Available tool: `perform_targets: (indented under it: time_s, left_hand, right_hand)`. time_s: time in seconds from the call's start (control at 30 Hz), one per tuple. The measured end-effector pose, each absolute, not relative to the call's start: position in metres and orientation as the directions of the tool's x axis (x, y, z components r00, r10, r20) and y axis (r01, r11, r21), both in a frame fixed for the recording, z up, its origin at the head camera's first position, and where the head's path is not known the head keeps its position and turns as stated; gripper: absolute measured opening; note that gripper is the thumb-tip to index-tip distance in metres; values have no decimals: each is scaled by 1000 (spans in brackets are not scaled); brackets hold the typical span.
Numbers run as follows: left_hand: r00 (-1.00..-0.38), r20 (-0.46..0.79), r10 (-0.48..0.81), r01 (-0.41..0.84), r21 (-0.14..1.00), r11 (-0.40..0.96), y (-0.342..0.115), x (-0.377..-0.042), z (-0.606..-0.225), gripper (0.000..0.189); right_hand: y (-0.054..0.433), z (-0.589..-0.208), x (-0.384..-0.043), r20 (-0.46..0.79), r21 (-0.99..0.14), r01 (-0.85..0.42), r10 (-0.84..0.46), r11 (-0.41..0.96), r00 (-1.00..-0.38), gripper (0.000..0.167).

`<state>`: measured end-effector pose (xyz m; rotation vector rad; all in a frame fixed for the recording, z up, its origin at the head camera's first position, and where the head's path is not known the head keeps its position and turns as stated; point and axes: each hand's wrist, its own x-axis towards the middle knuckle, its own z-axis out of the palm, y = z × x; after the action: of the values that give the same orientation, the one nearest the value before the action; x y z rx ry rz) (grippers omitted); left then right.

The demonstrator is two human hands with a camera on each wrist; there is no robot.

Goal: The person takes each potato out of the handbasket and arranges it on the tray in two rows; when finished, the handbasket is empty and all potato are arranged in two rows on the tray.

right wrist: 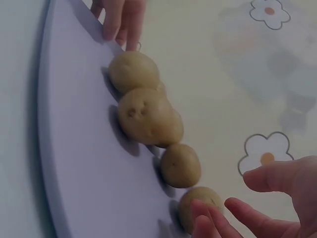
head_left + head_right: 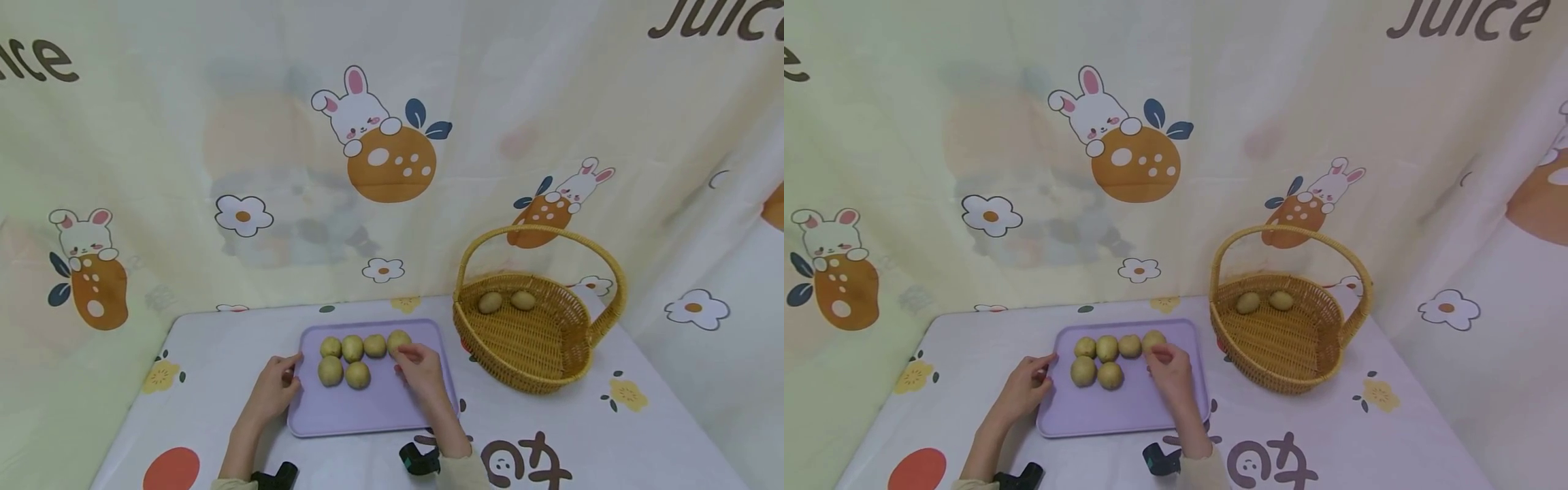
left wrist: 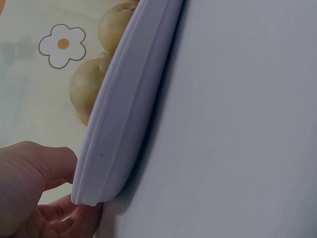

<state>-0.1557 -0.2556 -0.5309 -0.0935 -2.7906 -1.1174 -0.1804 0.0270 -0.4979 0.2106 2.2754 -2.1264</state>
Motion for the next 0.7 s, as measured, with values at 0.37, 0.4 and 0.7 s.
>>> perform_targets:
  time_s: [0.37,0.4,0.7]
  left_hand:
    - [-988,153,-1,104,676,730,-257,-156,-535,49]
    - [-987,160,0,110,675,730,-257,-156,-536,49]
    - [-988,151,1,103,671,735,-257,-157,-537,50]
  right_hand:
    - [51,-486,-194,-95,-985,105,80,135,-992,29]
    - [54,-484,-195,-95,-984,106,82,144,-992,29]
    - [91,-452,-213,-99,-981,117,119,157,-988,28]
